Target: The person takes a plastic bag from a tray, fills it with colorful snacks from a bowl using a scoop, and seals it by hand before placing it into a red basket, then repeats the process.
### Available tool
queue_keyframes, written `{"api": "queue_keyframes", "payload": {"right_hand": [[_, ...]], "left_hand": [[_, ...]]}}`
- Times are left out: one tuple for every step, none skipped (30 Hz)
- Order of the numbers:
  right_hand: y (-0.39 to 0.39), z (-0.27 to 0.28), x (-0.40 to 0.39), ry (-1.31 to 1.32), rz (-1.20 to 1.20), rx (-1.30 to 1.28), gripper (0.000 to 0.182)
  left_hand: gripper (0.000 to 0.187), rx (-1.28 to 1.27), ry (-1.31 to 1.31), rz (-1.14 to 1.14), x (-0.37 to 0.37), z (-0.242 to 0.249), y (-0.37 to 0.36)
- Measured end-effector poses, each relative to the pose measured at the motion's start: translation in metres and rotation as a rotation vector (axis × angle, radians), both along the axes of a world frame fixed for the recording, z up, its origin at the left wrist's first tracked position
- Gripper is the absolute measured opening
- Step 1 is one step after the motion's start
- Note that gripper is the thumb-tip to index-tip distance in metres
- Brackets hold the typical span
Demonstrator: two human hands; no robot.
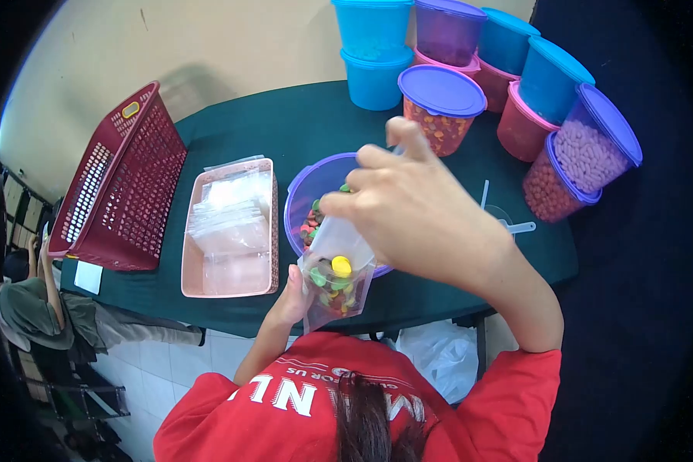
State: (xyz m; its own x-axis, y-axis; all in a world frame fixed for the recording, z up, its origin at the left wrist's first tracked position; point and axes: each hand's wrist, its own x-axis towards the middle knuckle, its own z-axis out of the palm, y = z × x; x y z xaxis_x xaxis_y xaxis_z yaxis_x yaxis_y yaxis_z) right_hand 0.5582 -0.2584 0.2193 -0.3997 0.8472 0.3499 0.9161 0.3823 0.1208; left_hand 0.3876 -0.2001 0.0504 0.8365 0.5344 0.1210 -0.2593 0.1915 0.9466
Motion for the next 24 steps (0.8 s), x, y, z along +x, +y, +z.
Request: {"api": "queue_keyframes", "payload": {"right_hand": [[-0.002, 0.002, 0.004, 0.005, -0.038, 0.016, 0.02], [-0.002, 0.001, 0.009, 0.005, -0.043, 0.016, 0.02], [-0.001, -0.001, 0.016, 0.071, -0.095, 0.034, 0.02], [0.001, -0.002, 0.024, 0.134, -0.145, 0.055, 0.021], [0.004, -0.006, 0.033, 0.141, -0.207, 0.035, 0.018], [0.007, -0.012, 0.042, 0.139, -0.207, 0.038, 0.018], [0.011, -0.02, 0.05, 0.205, -0.294, 0.003, 0.018], [0.015, -0.029, 0.056, 0.274, -0.385, -0.034, 0.018], [0.02, -0.04, 0.064, 0.311, -0.428, -0.153, 0.019], [0.026, -0.048, 0.069, 0.346, -0.467, -0.27, 0.019], [0.028, -0.055, 0.068, 0.283, -0.556, -0.353, 0.021], [0.03, -0.079, 0.071, 0.202, -0.565, -0.235, 0.026], [0.031, -0.095, 0.066, 0.24, -0.55, -0.038, 0.029], [0.03, -0.105, 0.058, 0.275, -0.529, 0.158, 0.032], [0.027, -0.102, 0.045, 0.527, -0.492, 0.126, 0.037], [0.022, -0.1, 0.031, 0.747, -0.421, 0.098, 0.038], [0.019, -0.11, 0.02, 1.151, -0.25, -0.034, 0.041], [0.017, -0.121, 0.001, 1.461, -0.064, -0.109, 0.044], [0.017, -0.129, -0.016, 1.569, 0.022, -0.148, 0.054], [0.018, -0.139, -0.031, 1.757, 0.134, -0.252, 0.058], [0.016, -0.137, -0.039, 1.74, 0.139, -0.267, 0.06], [0.015, -0.133, -0.043, 1.723, 0.144, -0.278, 0.062], [0.017, -0.133, -0.04, 1.758, 0.105, -0.255, 0.061], [0.019, -0.135, -0.03, 1.868, 0.15, -0.323, 0.058]], "left_hand": [[0.087, -0.001, -0.001, -0.007, 0.0, 0.0, 0.002], [0.087, 0.005, -0.027, -0.045, 0.0, 0.001, 0.005], [0.088, 0.012, -0.054, -0.081, 0.0, 0.001, 0.007], [0.088, 0.018, -0.058, -0.083, 0.0, 0.001, 0.009], [0.088, 0.033, -0.055, -0.062, -0.002, 0.001, 0.009], [0.088, 0.047, -0.05, -0.041, -0.003, 0.0, 0.01], [0.088, 0.049, -0.05, -0.043, -0.004, 0.002, 0.01], [0.085, 0.036, -0.052, -0.021, -0.006, 0.004, 0.009], [0.083, 0.026, -0.058, 0.0, -0.006, 0.006, 0.008], [0.083, 0.029, -0.061, -0.002, -0.004, 0.007, 0.009], [0.081, -0.003, -0.08, 0.004, -0.003, 0.008, 0.009], [0.078, -0.035, -0.097, 0.015, -0.002, 0.008, 0.009], [0.075, -0.039, -0.097, 0.07, -0.002, 0.01, 0.006], [0.075, -0.04, -0.101, 0.084, -0.002, 0.007, 0.007], [0.075, -0.033, -0.125, 0.081, -0.002, 0.003, 0.01], [0.074, -0.028, -0.147, 0.081, -0.002, 0.0, 0.01], [0.07, -0.064, -0.193, 0.058, -0.001, 0.002, 0.011], [0.07, -0.07, -0.201, 0.089, 0.003, 0.005, 0.009], [0.072, -0.007, -0.147, 0.129, 0.01, 0.009, 0.006], [0.074, 0.055, -0.088, 0.168, 0.016, 0.009, 0.001], [0.059, 0.041, -0.149, 0.251, 0.026, 0.004, -0.006], [0.058, 0.0, -0.142, 0.267, 0.029, 0.005, -0.009], [0.06, -0.051, -0.171, 0.233, 0.028, 0.002, -0.008], [0.061, -0.099, -0.198, 0.195, 0.026, -0.002, -0.006]]}}
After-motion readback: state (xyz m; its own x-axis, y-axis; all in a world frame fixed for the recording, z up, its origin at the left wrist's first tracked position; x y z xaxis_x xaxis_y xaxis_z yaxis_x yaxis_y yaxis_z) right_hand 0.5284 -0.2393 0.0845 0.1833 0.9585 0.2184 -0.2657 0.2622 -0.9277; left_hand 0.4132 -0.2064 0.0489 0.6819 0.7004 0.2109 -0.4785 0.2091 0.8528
